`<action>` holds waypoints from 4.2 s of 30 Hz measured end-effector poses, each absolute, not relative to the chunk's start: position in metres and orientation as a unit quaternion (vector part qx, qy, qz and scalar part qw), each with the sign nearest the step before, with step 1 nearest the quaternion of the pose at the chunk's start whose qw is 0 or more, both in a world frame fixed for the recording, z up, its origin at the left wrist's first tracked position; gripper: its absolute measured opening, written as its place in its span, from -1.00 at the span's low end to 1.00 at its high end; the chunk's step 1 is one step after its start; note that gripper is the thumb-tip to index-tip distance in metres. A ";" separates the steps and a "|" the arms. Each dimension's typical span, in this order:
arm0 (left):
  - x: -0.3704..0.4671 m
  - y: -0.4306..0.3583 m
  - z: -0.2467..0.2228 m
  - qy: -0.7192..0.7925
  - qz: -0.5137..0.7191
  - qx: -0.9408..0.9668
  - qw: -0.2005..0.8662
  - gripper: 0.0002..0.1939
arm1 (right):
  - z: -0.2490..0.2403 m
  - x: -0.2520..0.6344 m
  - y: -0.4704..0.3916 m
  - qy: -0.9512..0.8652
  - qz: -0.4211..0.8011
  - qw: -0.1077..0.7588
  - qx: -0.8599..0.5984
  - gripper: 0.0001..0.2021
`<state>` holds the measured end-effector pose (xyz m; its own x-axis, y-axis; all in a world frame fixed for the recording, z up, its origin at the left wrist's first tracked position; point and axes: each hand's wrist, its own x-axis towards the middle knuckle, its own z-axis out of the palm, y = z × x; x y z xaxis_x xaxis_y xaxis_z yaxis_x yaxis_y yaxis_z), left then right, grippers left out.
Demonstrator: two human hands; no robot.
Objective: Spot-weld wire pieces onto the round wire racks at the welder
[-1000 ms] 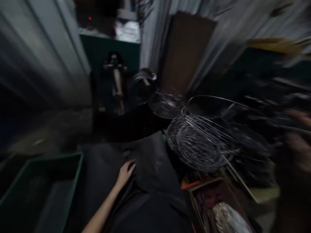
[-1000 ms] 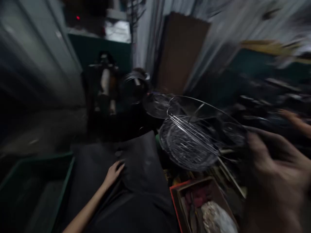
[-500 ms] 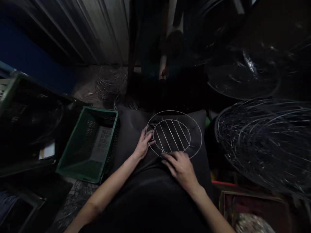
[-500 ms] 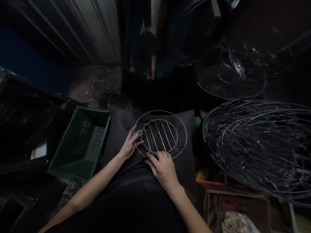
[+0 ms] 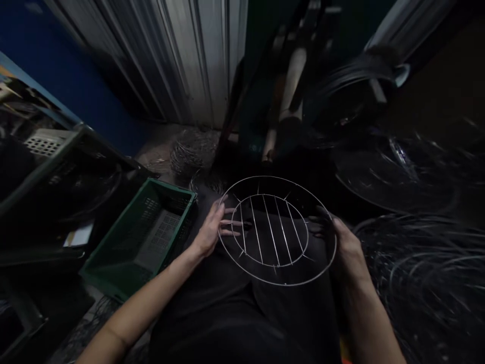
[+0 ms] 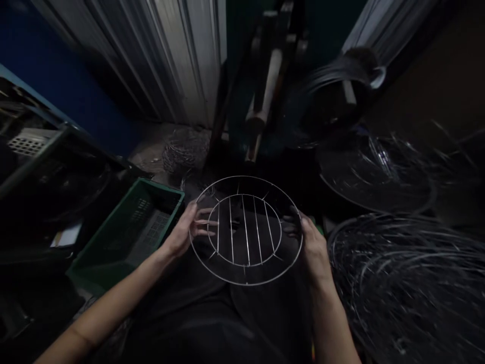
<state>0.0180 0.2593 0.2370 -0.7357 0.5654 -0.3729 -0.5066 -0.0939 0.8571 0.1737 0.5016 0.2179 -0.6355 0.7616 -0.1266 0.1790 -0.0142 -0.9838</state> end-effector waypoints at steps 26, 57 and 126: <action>-0.052 0.320 0.281 0.411 0.877 0.089 0.232 -0.62 | 0.298 0.093 0.501 -0.499 0.751 0.312 -0.301 -0.74; -0.061 0.351 0.232 0.409 0.662 0.198 0.596 -0.42 | 0.227 0.122 0.473 -0.572 0.698 0.361 -0.236 -0.74; -0.051 0.360 0.219 0.436 0.784 0.204 0.391 -0.35 | 0.242 -0.024 0.544 -0.739 0.474 0.412 -0.244 -0.73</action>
<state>-0.0507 0.3603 0.2190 -0.6113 0.7911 -0.0204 -0.4345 -0.3140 0.8442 -0.0236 0.5443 0.2416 -0.5409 0.7520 0.3768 -0.0297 0.4307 -0.9020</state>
